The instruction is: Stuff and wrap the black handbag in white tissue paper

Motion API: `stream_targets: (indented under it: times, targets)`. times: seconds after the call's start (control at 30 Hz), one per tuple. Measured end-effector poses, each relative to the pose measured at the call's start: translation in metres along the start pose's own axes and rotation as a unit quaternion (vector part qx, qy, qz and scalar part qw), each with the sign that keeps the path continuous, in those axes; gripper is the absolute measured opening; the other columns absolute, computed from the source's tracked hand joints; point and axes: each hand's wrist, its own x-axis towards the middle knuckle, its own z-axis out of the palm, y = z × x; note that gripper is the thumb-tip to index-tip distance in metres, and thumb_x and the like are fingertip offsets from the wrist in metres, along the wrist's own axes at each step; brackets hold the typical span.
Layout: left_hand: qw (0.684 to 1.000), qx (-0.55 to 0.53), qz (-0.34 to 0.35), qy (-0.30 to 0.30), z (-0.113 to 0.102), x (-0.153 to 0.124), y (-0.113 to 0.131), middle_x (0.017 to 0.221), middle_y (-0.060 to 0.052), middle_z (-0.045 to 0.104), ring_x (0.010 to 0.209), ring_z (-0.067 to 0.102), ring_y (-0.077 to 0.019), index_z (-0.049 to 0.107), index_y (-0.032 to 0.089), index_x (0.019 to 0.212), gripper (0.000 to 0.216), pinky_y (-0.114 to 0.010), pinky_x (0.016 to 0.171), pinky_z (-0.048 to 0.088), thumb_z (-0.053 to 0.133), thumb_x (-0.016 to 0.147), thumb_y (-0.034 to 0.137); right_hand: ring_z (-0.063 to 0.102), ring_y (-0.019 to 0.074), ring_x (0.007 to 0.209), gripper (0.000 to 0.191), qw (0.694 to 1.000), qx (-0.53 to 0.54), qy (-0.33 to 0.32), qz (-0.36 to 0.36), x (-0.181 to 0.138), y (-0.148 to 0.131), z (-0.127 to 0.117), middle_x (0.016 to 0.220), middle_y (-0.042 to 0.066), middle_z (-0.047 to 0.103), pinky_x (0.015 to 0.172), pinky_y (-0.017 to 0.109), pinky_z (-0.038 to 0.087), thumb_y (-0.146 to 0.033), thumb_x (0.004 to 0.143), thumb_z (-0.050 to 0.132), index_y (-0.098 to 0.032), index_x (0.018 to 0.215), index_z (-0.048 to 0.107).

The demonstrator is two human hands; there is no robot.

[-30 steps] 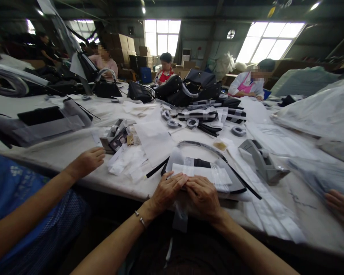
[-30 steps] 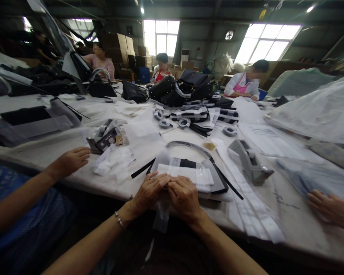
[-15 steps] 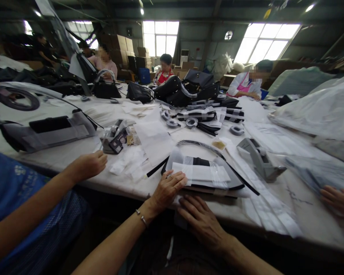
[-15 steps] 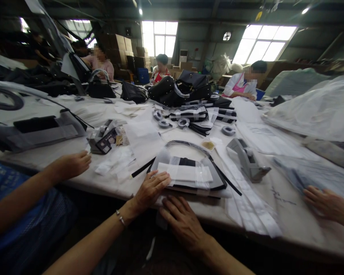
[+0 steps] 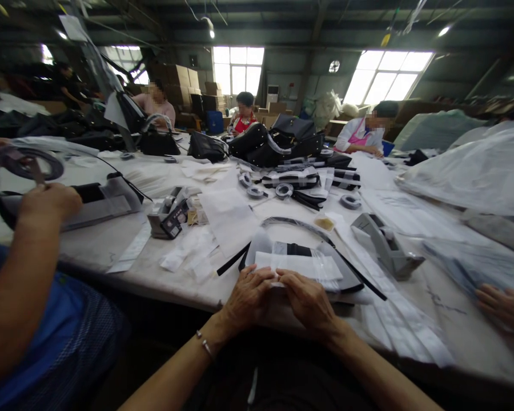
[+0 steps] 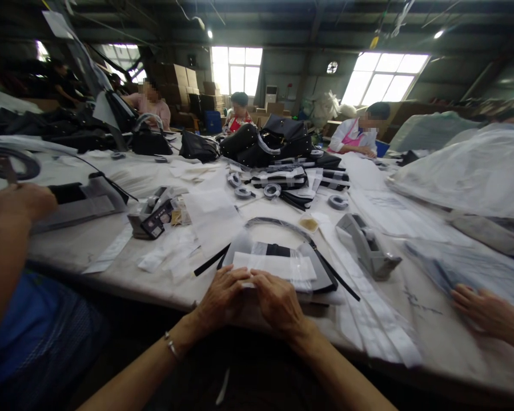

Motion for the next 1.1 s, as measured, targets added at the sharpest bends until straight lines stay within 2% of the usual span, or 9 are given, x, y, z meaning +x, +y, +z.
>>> stream_targets:
  times: [0.1,0.2,0.33,0.47,0.6,0.77,0.87,0.97,1.1]
  targets:
    - [0.996,-0.031,-0.079,0.021,0.001,0.006,0.007,0.113,-0.008,0.069,0.111,0.062,-0.0239,0.06,0.02,0.109,0.025,-0.048,0.104,0.044,0.067,0.085,0.026,0.069,0.022,0.091,0.028,0.998,-0.036,-0.022,0.044,0.006,0.003,0.003,0.102,0.009,0.073,0.08,0.033,0.054,-0.022,0.098,0.038,-0.022,0.104,0.066]
    - [0.987,0.0,-0.142,0.078,0.01,0.013,0.012,0.093,-0.004,0.07,0.094,0.065,-0.0225,0.059,0.021,0.085,0.007,-0.044,0.093,0.049,0.063,0.089,0.025,0.067,0.021,0.087,0.027,0.996,-0.045,-0.029,0.067,0.015,0.003,0.001,0.095,0.009,0.071,0.079,0.032,0.052,-0.026,0.1,0.038,-0.021,0.097,0.065]
    - [0.98,0.082,-0.162,0.087,0.022,0.024,0.016,0.072,-0.002,0.061,0.074,0.06,-0.0197,0.054,0.02,0.074,0.02,-0.04,0.081,0.049,0.053,0.093,0.02,0.065,0.0194,0.085,0.02,0.996,-0.035,-0.017,0.086,0.03,0.007,-0.002,0.094,0.006,0.069,0.08,0.031,0.05,-0.026,0.096,0.047,-0.023,0.089,0.065]
    - [0.97,0.167,-0.165,0.058,0.026,0.034,0.016,0.068,-0.003,0.057,0.068,0.056,-0.0206,0.052,0.02,0.071,0.022,-0.038,0.071,0.045,0.049,0.093,0.017,0.064,0.0184,0.082,0.015,0.992,-0.036,-0.026,0.121,0.042,0.016,-0.002,0.093,0.006,0.067,0.079,0.031,0.049,-0.02,0.089,0.056,-0.022,0.078,0.065]
    - [0.963,0.21,-0.167,0.036,0.027,0.041,0.014,0.067,-0.002,0.057,0.068,0.057,-0.022,0.052,0.02,0.071,0.019,-0.038,0.068,0.042,0.054,0.09,0.017,0.062,0.0174,0.077,0.013,0.981,-0.046,-0.06,0.181,0.05,0.023,-0.003,0.086,0.004,0.064,0.073,0.03,0.047,-0.017,0.083,0.063,-0.021,0.071,0.065]
    - [0.96,0.204,-0.189,0.024,0.018,0.044,0.016,0.07,-0.001,0.06,0.067,0.057,-0.0202,0.055,0.019,0.076,0.015,-0.035,0.066,0.042,0.059,0.09,0.018,0.06,0.0164,0.078,0.009,0.97,-0.028,-0.085,0.225,0.054,0.025,-0.006,0.083,0.003,0.062,0.074,0.027,0.044,-0.017,0.078,0.065,-0.02,0.07,0.068]
    - [0.97,0.193,-0.132,0.06,0.014,0.04,0.026,0.082,-0.003,0.065,0.08,0.061,-0.0206,0.058,0.018,0.082,0.012,-0.037,0.079,0.045,0.055,0.093,0.016,0.06,0.0162,0.079,0.008,0.966,-0.011,-0.091,0.24,0.055,0.023,-0.009,0.083,0.003,0.062,0.074,0.026,0.043,-0.017,0.077,0.065,-0.019,0.071,0.069]
    - [0.979,0.179,-0.071,0.064,0.016,0.032,0.04,0.103,-0.007,0.068,0.103,0.061,-0.0232,0.062,0.015,0.101,0.013,-0.042,0.097,0.041,0.05,0.095,0.014,0.061,0.0163,0.079,0.008,0.966,0.0,-0.088,0.241,0.054,0.023,-0.011,0.083,0.003,0.062,0.074,0.025,0.043,-0.016,0.077,0.064,-0.019,0.071,0.068]
    - [0.976,0.208,-0.069,0.02,0.022,0.023,0.05,0.112,-0.01,0.069,0.106,0.061,-0.024,0.059,0.011,0.12,0.028,-0.043,0.097,0.042,0.045,0.096,0.014,0.06,0.0162,0.079,0.009,0.968,-0.035,-0.081,0.236,0.055,0.027,-0.005,0.086,0.004,0.063,0.075,0.026,0.044,-0.014,0.078,0.061,-0.018,0.073,0.067]
